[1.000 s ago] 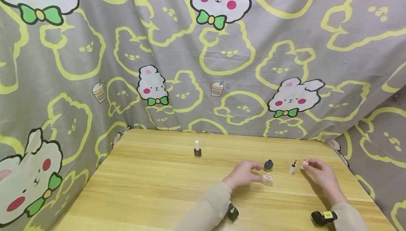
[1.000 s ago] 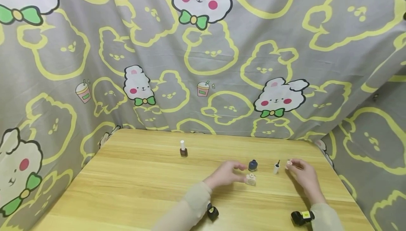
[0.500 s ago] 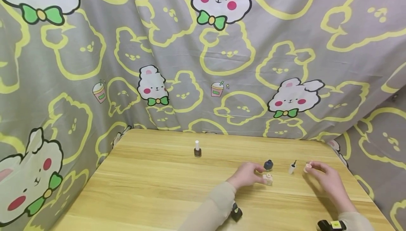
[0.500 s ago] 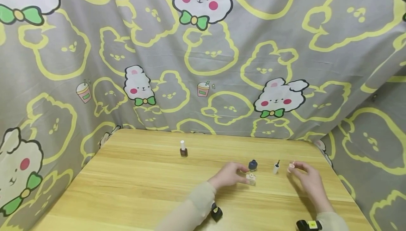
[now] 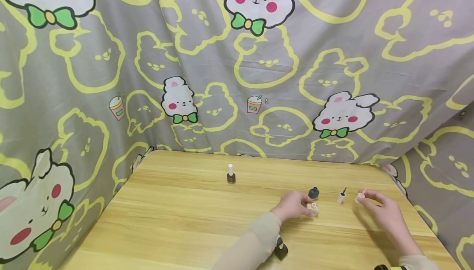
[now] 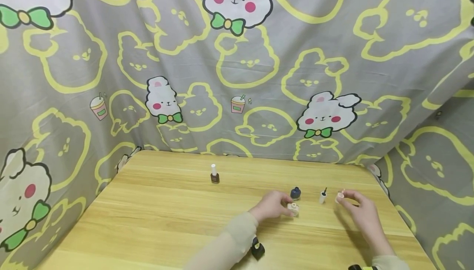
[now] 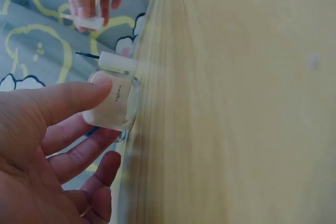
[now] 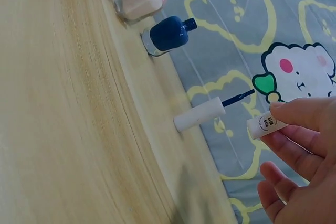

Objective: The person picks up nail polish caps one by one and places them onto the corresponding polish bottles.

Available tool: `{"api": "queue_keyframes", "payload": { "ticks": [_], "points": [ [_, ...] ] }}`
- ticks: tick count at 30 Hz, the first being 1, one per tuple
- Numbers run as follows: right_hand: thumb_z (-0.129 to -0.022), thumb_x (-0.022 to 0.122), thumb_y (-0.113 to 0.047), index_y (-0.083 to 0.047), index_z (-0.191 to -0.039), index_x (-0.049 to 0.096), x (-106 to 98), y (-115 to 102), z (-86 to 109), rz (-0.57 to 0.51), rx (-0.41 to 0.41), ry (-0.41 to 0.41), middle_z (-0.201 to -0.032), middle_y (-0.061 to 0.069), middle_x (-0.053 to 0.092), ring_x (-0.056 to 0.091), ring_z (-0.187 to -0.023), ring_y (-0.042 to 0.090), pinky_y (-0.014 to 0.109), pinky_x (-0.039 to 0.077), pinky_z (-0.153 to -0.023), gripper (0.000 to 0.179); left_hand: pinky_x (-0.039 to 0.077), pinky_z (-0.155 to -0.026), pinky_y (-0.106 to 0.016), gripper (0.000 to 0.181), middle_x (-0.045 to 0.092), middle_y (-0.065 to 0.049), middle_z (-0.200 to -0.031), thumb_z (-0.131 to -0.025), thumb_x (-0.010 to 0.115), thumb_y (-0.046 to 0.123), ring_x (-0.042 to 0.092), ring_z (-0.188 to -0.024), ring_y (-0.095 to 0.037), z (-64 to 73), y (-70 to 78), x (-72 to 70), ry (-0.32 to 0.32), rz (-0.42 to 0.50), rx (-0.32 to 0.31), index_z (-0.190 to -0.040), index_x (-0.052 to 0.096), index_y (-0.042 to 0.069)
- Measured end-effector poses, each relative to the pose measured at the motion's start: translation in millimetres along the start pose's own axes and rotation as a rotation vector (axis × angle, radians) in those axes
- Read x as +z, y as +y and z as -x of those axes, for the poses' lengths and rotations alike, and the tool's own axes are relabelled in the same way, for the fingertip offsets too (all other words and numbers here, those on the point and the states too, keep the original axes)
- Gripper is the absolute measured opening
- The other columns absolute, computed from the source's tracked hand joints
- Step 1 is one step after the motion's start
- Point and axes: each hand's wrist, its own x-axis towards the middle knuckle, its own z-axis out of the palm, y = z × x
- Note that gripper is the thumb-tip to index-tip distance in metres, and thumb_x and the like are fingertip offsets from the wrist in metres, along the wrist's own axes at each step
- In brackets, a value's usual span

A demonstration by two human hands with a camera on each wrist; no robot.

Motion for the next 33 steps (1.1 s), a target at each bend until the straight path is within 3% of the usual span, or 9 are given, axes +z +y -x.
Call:
{"api": "queue_keyframes", "payload": {
  "ticks": [1, 4, 6, 8, 12, 20, 24, 27, 33],
  "points": [
    [-0.094, 0.057, -0.050, 0.002, -0.134, 0.051, -0.3, -1.0, 1.0, 0.002, -0.001, -0.004, -0.143, 0.021, 0.051, 0.039, -0.127, 0.046, 0.062, 0.037, -0.095, 0.066, 0.041, -0.090, -0.018, 0.032, 0.072, 0.016, -0.102, -0.073, 0.085, 0.030, 0.061, -0.097, 0.001, 0.2, 0.6, -0.3, -0.001, -0.001, -0.008, -0.103, 0.074, 0.024],
    [-0.094, 0.059, -0.049, 0.001, -0.132, 0.053, -1.3, -3.5, 3.9, 0.017, -0.010, 0.000, -0.140, 0.018, 0.053, 0.058, -0.107, 0.013, 0.058, 0.041, -0.091, 0.063, 0.040, -0.087, -0.019, 0.031, 0.072, 0.017, -0.099, -0.072, 0.086, 0.029, 0.060, -0.092, 0.002, 0.5, 2.2, -0.6, 0.001, -0.002, -0.032, -0.101, 0.074, 0.024],
    [-0.094, 0.060, -0.047, 0.000, -0.131, 0.055, -1.9, -4.8, 5.4, 0.028, -0.022, 0.007, -0.137, 0.015, 0.057, 0.054, -0.090, -0.009, 0.053, 0.044, -0.089, 0.061, 0.039, -0.085, -0.019, 0.031, 0.072, 0.017, -0.098, -0.072, 0.086, 0.028, 0.059, -0.089, 0.003, 0.8, 3.1, -0.7, 0.004, 0.003, -0.044, -0.100, 0.074, 0.024],
    [-0.093, 0.061, -0.046, 0.000, -0.130, 0.056, -2.4, -5.5, 7.0, 0.026, -0.030, 0.007, -0.128, -0.004, 0.063, 0.044, -0.082, -0.023, 0.048, 0.046, -0.086, 0.059, 0.039, -0.083, -0.019, 0.029, 0.072, 0.017, -0.096, -0.072, 0.086, 0.028, 0.058, -0.087, 0.003, 1.0, 3.5, -0.4, 0.007, 0.007, -0.050, -0.099, 0.074, 0.024],
    [-0.093, 0.061, -0.046, 0.000, -0.131, 0.055, -2.1, -6.5, 9.4, 0.000, -0.029, -0.004, -0.111, -0.034, 0.051, 0.045, -0.081, -0.024, 0.049, 0.045, -0.087, 0.060, 0.040, -0.082, -0.019, 0.028, 0.071, 0.017, -0.095, -0.073, 0.086, 0.027, 0.058, -0.085, 0.003, 1.5, 3.8, 0.2, 0.016, 0.022, -0.056, -0.098, 0.074, 0.023],
    [-0.092, 0.063, -0.046, 0.001, -0.131, 0.054, -0.5, -13.6, 13.5, -0.037, -0.012, -0.011, -0.111, -0.036, 0.045, 0.049, -0.104, -0.002, 0.058, 0.039, -0.093, 0.061, 0.041, -0.083, -0.019, 0.028, 0.072, 0.015, -0.094, -0.072, 0.086, 0.024, 0.058, -0.085, 0.002, 5.8, 4.8, -1.7, 0.023, 0.065, -0.060, -0.098, 0.075, 0.021],
    [-0.092, 0.063, -0.045, -0.003, -0.130, 0.057, 0.3, -18.1, 15.4, -0.011, -0.029, -0.010, -0.113, -0.033, 0.052, 0.040, -0.088, -0.024, 0.037, 0.047, -0.084, 0.056, 0.042, -0.081, -0.018, 0.029, 0.071, 0.014, -0.093, -0.073, 0.085, 0.024, 0.057, -0.083, 0.002, 9.2, 4.9, -5.3, 0.023, 0.097, -0.056, -0.100, 0.075, 0.020],
    [-0.092, 0.064, -0.042, -0.004, -0.127, 0.059, 1.8, -21.3, 17.0, -0.001, -0.057, 0.001, -0.111, -0.031, 0.058, 0.044, -0.084, -0.024, 0.020, 0.045, -0.074, 0.052, 0.041, -0.077, -0.017, 0.030, 0.070, 0.014, -0.090, -0.072, 0.085, 0.023, 0.055, -0.079, 0.003, 11.7, 4.7, -7.6, 0.030, 0.135, -0.051, -0.100, 0.075, 0.020],
    [-0.092, 0.065, -0.039, 0.001, -0.124, 0.059, 7.4, -27.8, 19.2, -0.005, -0.089, 0.009, -0.104, -0.032, 0.059, 0.048, -0.082, -0.022, 0.013, 0.044, -0.071, 0.051, 0.044, -0.064, -0.016, 0.032, 0.069, 0.013, -0.087, -0.070, 0.085, 0.017, 0.052, -0.072, 0.002, 17.5, 0.0, -12.9, 0.048, 0.307, -0.083, -0.100, 0.076, 0.016]
  ]
}}
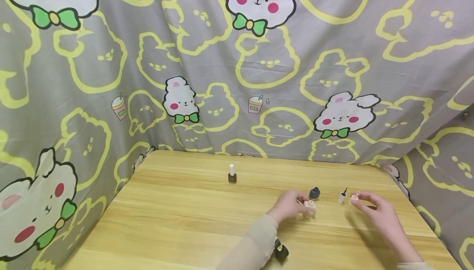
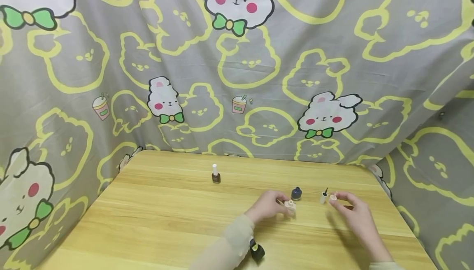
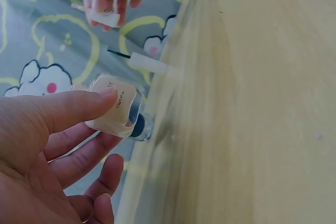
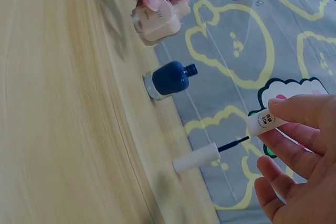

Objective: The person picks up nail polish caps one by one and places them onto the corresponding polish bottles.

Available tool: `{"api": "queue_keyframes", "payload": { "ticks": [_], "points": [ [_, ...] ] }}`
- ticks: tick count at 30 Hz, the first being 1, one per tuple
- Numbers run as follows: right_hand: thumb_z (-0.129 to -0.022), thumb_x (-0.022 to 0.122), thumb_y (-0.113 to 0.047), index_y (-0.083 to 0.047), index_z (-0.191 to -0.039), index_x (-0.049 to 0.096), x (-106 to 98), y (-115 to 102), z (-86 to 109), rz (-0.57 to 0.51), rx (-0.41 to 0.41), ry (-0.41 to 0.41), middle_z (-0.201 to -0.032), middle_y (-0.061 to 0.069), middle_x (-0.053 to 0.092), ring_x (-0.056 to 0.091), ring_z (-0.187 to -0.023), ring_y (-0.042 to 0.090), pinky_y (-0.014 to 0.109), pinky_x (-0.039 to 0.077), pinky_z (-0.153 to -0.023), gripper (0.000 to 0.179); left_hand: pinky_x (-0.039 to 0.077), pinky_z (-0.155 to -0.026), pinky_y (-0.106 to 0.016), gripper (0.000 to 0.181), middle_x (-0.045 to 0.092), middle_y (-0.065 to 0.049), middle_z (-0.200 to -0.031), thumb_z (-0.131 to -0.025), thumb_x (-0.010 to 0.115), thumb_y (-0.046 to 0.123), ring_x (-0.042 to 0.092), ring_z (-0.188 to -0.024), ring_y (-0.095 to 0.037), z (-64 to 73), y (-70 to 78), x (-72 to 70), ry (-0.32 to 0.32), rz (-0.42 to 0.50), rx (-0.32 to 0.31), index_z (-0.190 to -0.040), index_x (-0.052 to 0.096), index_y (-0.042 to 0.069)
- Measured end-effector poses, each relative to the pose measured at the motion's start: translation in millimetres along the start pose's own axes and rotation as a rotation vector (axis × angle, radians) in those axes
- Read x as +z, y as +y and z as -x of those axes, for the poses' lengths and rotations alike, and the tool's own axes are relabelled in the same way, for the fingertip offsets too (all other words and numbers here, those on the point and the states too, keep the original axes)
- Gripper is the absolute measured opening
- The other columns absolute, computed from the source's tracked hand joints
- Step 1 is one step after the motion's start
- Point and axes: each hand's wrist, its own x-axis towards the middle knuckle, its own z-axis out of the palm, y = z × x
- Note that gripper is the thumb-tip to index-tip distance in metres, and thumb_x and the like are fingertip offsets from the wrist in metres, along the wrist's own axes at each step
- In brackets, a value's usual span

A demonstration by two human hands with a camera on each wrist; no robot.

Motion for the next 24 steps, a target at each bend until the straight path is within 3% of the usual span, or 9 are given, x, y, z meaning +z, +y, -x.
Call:
{"api": "queue_keyframes", "payload": {
  "ticks": [3, 9, 17, 20, 24],
  "points": [
    [-0.092, 0.066, -0.037, 0.001, -0.122, 0.061, 2.8, -3.5, 0.6, 0.004, -0.011, 0.002, -0.107, -0.025, 0.064, 0.049, -0.082, -0.020, 0.011, 0.043, -0.071, 0.049, 0.045, -0.061, -0.016, 0.032, 0.069, 0.011, -0.089, -0.071, 0.085, 0.015, 0.053, -0.071, 0.002, 1.3, -1.0, -4.8, 0.015, 0.029, 0.011, -0.101, 0.076, 0.014],
    [-0.092, 0.068, -0.033, 0.001, -0.123, 0.061, 9.5, -9.3, 2.4, -0.014, -0.045, -0.006, -0.096, -0.046, 0.044, 0.054, -0.081, -0.017, 0.014, 0.045, -0.072, 0.046, 0.044, -0.064, -0.016, 0.030, 0.069, 0.011, -0.090, -0.073, 0.084, 0.017, 0.052, -0.073, 0.002, 4.6, -4.5, -14.1, 0.038, 0.040, 0.023, -0.102, 0.075, 0.015],
    [-0.091, 0.068, -0.031, -0.001, -0.121, 0.063, 20.2, -26.6, 3.5, -0.042, -0.093, -0.017, -0.100, -0.044, 0.047, 0.059, -0.082, -0.012, 0.016, 0.047, -0.073, 0.042, 0.044, -0.063, -0.018, 0.030, 0.069, 0.008, -0.088, -0.073, 0.084, 0.014, 0.054, -0.074, 0.000, 12.6, -7.3, -27.3, 0.063, 0.120, 0.013, -0.101, 0.075, 0.013],
    [-0.091, 0.068, -0.032, -0.003, -0.121, 0.064, 24.7, -33.2, 4.0, -0.039, -0.097, -0.028, -0.102, -0.039, 0.052, 0.060, -0.082, -0.011, 0.018, 0.047, -0.072, 0.041, 0.044, -0.062, -0.019, 0.029, 0.069, 0.007, -0.087, -0.073, 0.084, 0.013, 0.054, -0.074, -0.001, 14.2, -9.6, -31.2, 0.078, 0.156, 0.003, -0.100, 0.075, 0.012],
    [-0.091, 0.069, -0.028, -0.003, -0.117, 0.065, 31.2, -40.9, 4.1, -0.054, -0.123, -0.032, -0.104, -0.023, 0.064, 0.061, -0.081, -0.007, 0.019, 0.048, -0.071, 0.036, 0.043, -0.062, -0.020, 0.027, 0.069, 0.007, -0.087, -0.073, 0.083, 0.012, 0.054, -0.074, -0.002, 15.9, -13.9, -36.3, 0.094, 0.201, -0.008, -0.099, 0.075, 0.011]
  ]
}}
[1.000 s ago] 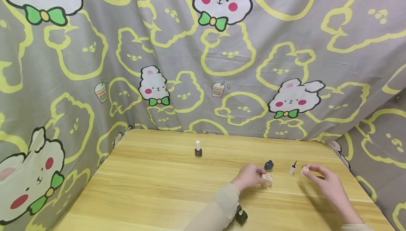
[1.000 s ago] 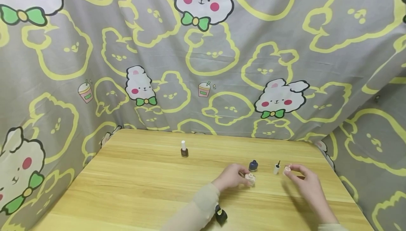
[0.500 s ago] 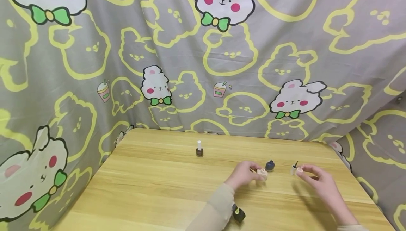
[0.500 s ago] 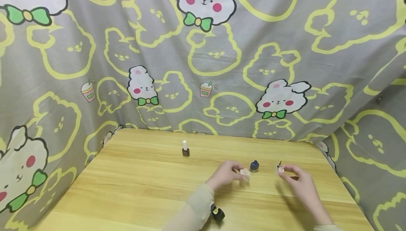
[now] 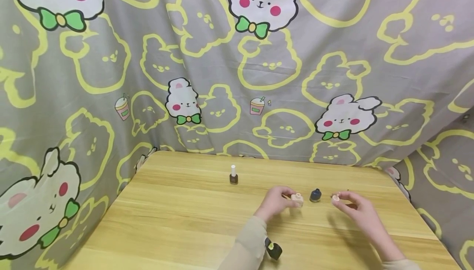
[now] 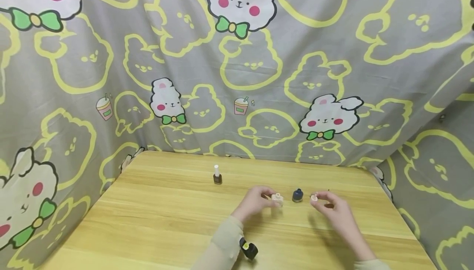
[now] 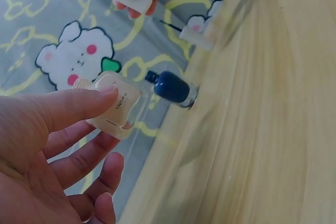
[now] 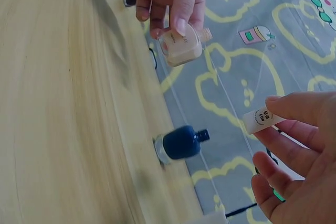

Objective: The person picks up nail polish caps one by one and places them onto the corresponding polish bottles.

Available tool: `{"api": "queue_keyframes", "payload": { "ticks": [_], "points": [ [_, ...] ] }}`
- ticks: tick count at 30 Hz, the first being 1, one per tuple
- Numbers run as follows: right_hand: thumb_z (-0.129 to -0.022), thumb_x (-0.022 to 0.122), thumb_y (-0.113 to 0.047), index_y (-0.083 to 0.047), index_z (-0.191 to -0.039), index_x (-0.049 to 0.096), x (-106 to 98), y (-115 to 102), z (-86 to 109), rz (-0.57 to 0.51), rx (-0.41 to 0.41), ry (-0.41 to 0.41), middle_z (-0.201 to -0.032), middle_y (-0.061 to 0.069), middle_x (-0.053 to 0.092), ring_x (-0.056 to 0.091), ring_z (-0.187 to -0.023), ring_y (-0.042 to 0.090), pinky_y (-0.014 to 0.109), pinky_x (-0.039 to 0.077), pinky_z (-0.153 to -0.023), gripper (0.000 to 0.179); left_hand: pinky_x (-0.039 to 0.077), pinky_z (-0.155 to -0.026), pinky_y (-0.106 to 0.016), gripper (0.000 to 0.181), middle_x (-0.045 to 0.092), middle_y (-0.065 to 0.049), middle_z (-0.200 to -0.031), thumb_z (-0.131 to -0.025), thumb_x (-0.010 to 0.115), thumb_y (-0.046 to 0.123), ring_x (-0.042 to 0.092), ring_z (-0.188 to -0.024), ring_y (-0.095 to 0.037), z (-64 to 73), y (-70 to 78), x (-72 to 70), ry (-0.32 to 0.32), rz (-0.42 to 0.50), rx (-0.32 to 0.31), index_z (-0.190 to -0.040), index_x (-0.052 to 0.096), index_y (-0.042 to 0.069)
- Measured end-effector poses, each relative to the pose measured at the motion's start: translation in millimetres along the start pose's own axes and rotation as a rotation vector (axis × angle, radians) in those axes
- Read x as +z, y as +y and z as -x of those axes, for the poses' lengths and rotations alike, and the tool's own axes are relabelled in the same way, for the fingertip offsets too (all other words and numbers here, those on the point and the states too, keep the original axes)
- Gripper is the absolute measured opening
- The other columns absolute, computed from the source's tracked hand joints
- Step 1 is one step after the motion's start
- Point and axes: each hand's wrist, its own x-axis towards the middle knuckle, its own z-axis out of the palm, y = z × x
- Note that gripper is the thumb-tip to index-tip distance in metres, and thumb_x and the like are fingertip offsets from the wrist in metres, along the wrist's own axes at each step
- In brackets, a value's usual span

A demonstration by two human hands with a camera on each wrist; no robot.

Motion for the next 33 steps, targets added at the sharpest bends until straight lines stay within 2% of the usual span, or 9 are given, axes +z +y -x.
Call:
{"api": "queue_keyframes", "payload": {
  "ticks": [7, 10, 13, 19, 23, 27, 33],
  "points": [
    [-0.090, 0.070, -0.022, -0.004, -0.113, 0.067, 10.6, -10.8, -3.5, -0.024, -0.043, 0.016, -0.105, 0.001, 0.074, 0.061, -0.082, -0.007, 0.017, 0.049, -0.073, 0.029, 0.043, -0.063, -0.021, 0.027, 0.069, 0.004, -0.091, -0.073, 0.083, 0.012, 0.055, -0.074, -0.005, 0.6, -6.2, -11.4, 0.025, 0.040, -0.002, -0.099, 0.074, 0.009],
    [-0.090, 0.070, -0.021, -0.002, -0.113, 0.066, 14.7, -14.9, -3.5, -0.029, -0.038, 0.009, -0.110, 0.013, 0.072, 0.061, -0.082, -0.007, 0.018, 0.049, -0.074, 0.030, 0.044, -0.064, -0.021, 0.028, 0.069, 0.004, -0.094, -0.074, 0.082, 0.013, 0.056, -0.075, -0.006, 1.2, -8.8, -16.2, 0.027, 0.054, -0.005, -0.100, 0.074, 0.009],
    [-0.091, 0.069, -0.024, -0.003, -0.115, 0.065, 18.7, -19.1, -3.7, -0.033, -0.024, -0.013, -0.116, 0.018, 0.069, 0.061, -0.082, -0.006, 0.019, 0.049, -0.073, 0.032, 0.044, -0.066, -0.022, 0.028, 0.069, 0.003, -0.096, -0.074, 0.082, 0.014, 0.056, -0.076, -0.007, 2.7, -9.6, -21.5, 0.037, 0.073, -0.007, -0.101, 0.074, 0.009],
    [-0.089, 0.070, -0.020, -0.001, -0.112, 0.067, 31.2, -26.0, -7.9, -0.055, -0.067, -0.011, -0.113, 0.020, 0.070, 0.062, -0.080, -0.003, 0.020, 0.051, -0.071, 0.029, 0.045, -0.068, -0.022, 0.028, 0.068, 0.003, -0.096, -0.074, 0.083, 0.015, 0.056, -0.077, -0.007, 3.9, -13.0, -30.8, 0.050, 0.088, 0.001, -0.101, 0.074, 0.011],
    [-0.088, 0.072, -0.018, -0.003, -0.107, 0.069, 41.6, -29.6, -12.7, -0.053, -0.099, 0.022, -0.108, 0.016, 0.072, 0.059, -0.084, -0.008, 0.020, 0.052, -0.072, 0.025, 0.045, -0.069, -0.023, 0.030, 0.068, 0.002, -0.097, -0.074, 0.083, 0.017, 0.056, -0.078, -0.008, 3.6, -15.7, -37.1, 0.048, 0.089, 0.011, -0.102, 0.074, 0.013],
    [-0.088, 0.072, -0.018, -0.004, -0.106, 0.069, 52.0, -32.2, -17.6, -0.054, -0.103, 0.029, -0.105, 0.013, 0.073, 0.057, -0.087, -0.011, 0.019, 0.051, -0.075, 0.022, 0.046, -0.069, -0.024, 0.031, 0.068, 0.002, -0.097, -0.075, 0.082, 0.019, 0.056, -0.079, -0.009, 3.6, -17.6, -42.9, 0.041, 0.097, 0.017, -0.104, 0.073, 0.013],
    [-0.088, 0.072, -0.017, -0.003, -0.105, 0.069, 61.7, -37.9, -22.0, -0.061, -0.087, 0.032, -0.102, 0.014, 0.073, 0.059, -0.082, -0.005, 0.019, 0.051, -0.073, 0.022, 0.046, -0.070, -0.024, 0.030, 0.067, 0.003, -0.098, -0.077, 0.081, 0.021, 0.057, -0.080, -0.009, 0.8, -19.8, -46.7, 0.040, 0.097, 0.039, -0.105, 0.073, 0.014]
  ]
}}
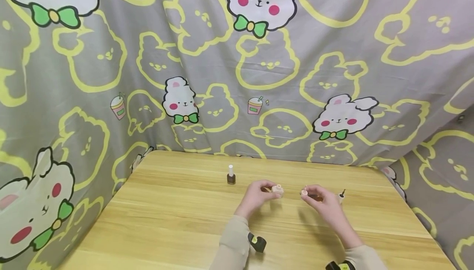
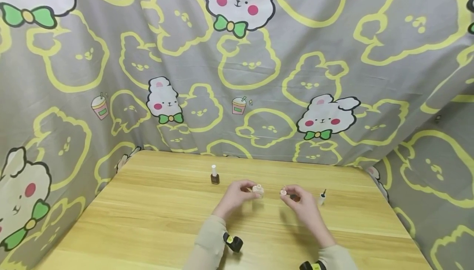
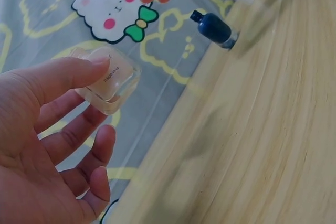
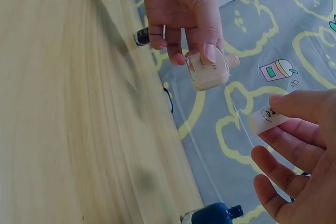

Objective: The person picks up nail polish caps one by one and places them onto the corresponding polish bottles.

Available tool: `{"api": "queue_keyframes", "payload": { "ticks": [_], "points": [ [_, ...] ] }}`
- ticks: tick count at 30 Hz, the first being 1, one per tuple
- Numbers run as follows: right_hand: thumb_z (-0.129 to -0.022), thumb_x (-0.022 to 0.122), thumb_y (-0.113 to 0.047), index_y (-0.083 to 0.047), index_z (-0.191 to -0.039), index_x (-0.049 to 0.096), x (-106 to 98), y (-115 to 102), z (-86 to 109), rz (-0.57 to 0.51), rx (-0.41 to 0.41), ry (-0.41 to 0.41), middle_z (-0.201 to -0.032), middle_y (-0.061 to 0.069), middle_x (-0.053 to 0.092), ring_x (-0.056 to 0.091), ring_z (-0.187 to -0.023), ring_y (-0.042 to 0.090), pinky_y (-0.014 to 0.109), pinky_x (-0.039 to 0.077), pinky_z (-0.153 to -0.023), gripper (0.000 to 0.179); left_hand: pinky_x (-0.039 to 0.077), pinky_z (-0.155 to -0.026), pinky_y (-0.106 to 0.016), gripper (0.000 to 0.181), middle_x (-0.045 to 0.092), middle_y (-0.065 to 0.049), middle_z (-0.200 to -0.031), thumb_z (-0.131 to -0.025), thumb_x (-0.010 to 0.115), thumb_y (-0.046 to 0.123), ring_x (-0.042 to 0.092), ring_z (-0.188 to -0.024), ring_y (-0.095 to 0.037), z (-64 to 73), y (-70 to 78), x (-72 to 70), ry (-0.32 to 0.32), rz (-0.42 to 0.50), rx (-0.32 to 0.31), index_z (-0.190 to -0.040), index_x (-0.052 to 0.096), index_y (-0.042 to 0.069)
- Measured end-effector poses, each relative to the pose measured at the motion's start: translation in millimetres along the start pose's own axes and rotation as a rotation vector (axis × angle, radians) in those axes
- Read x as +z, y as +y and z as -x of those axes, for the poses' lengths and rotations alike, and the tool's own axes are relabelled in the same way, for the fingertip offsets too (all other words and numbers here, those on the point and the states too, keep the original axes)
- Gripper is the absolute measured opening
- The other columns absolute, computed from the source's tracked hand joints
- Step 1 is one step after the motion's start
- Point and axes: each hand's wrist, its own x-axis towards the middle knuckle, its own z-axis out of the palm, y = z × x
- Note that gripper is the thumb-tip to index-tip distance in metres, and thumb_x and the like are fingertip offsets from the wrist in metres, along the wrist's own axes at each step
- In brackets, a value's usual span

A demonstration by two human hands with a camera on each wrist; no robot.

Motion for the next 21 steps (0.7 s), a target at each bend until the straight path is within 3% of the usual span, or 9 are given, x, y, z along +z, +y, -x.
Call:
{"api": "queue_keyframes", "payload": {
  "ticks": [13, 21],
  "points": [
    [-0.088, 0.072, -0.016, -0.002, -0.105, 0.068, 15.4, -5.8, -11.8, -0.017, 0.016, 0.042, -0.100, 0.014, 0.073, 0.063, -0.082, -0.002, 0.016, 0.053, -0.073, 0.023, 0.047, -0.066, -0.022, 0.029, 0.069, 0.002, -0.097, -0.077, 0.082, 0.020, 0.056, -0.077, -0.007, -1.7, -1.4, -3.0, 0.016, 0.009, 0.028, -0.104, 0.074, 0.013],
    [-0.088, 0.069, -0.005, 0.002, -0.103, 0.064, 24.8, -9.3, -17.1, -0.160, 0.047, 0.023, -0.096, 0.020, 0.069, 0.071, -0.071, 0.011, 0.022, 0.057, -0.062, 0.017, 0.047, -0.065, -0.022, 0.029, 0.070, 0.000, -0.095, -0.077, 0.081, 0.017, 0.056, -0.077, -0.008, -1.6, 1.4, -4.7, 0.030, 0.004, 0.041, -0.104, 0.073, 0.012]
  ]
}}
